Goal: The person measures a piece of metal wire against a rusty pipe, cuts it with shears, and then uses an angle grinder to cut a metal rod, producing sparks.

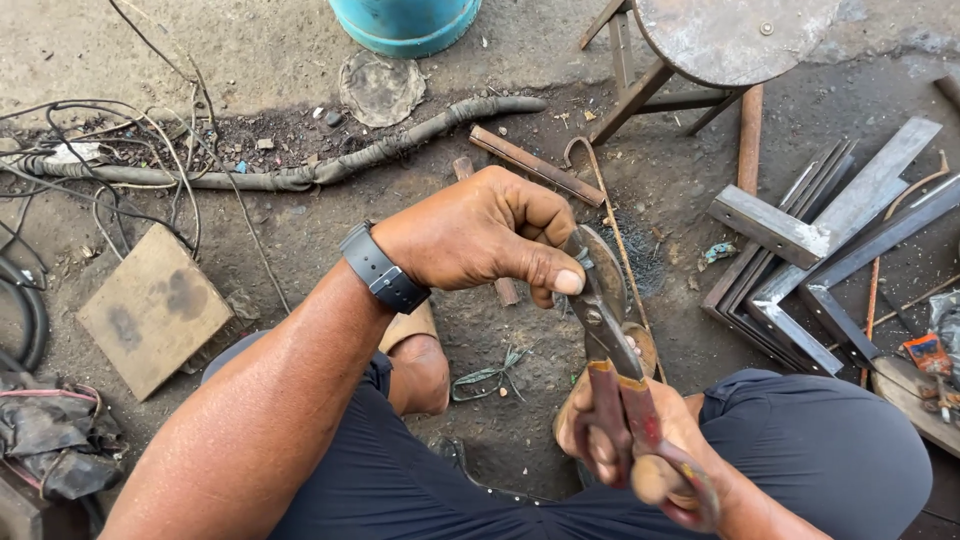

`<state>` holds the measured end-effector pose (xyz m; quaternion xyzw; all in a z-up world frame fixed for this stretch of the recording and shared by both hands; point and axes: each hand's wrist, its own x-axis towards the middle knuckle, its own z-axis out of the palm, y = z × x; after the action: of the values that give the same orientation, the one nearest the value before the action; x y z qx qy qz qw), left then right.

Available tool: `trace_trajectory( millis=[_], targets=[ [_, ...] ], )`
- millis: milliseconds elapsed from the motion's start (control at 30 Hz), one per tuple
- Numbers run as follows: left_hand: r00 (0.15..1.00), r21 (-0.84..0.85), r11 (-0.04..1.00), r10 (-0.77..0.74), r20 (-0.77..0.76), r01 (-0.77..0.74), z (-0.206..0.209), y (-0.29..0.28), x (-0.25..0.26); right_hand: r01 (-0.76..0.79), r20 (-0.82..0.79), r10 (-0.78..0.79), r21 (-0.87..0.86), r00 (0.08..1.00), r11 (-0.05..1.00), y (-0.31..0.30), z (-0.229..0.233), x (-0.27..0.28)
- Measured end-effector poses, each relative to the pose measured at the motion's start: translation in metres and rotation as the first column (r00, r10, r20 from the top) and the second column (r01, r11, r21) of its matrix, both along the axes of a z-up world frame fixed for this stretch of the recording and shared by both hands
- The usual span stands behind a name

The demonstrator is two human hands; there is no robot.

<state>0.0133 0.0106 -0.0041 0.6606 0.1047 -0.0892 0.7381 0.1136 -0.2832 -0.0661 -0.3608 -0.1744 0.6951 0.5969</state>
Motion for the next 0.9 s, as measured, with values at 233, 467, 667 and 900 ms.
trace_trajectory(
  millis=[233,467,667,900],
  targets=[
    [1.0,-0.046,0.999,-0.002,0.024,0.003,-0.007,0.002,-0.002,0.22,-0.377,-0.233,-0.079,0.896,0.972,-0.002,-0.015,-0.004],
    [0.997,-0.031,0.999,-0.027,0.074,0.03,-0.017,0.013,-0.008,-0.066,0.168,0.031,0.203,0.985,0.977,0.02,0.033,-0.001],
    [0.993,0.134,0.99,-0.065,0.099,0.052,0.0,0.011,-0.013,-0.102,-0.086,0.13,0.272,0.988,0.957,-0.017,-0.07,0.006],
    [0.97,0.452,0.891,-0.149,0.194,0.047,0.006,0.014,-0.023,0.124,0.431,-0.109,-0.007,0.896,0.992,-0.028,-0.027,0.005]
  ],
)
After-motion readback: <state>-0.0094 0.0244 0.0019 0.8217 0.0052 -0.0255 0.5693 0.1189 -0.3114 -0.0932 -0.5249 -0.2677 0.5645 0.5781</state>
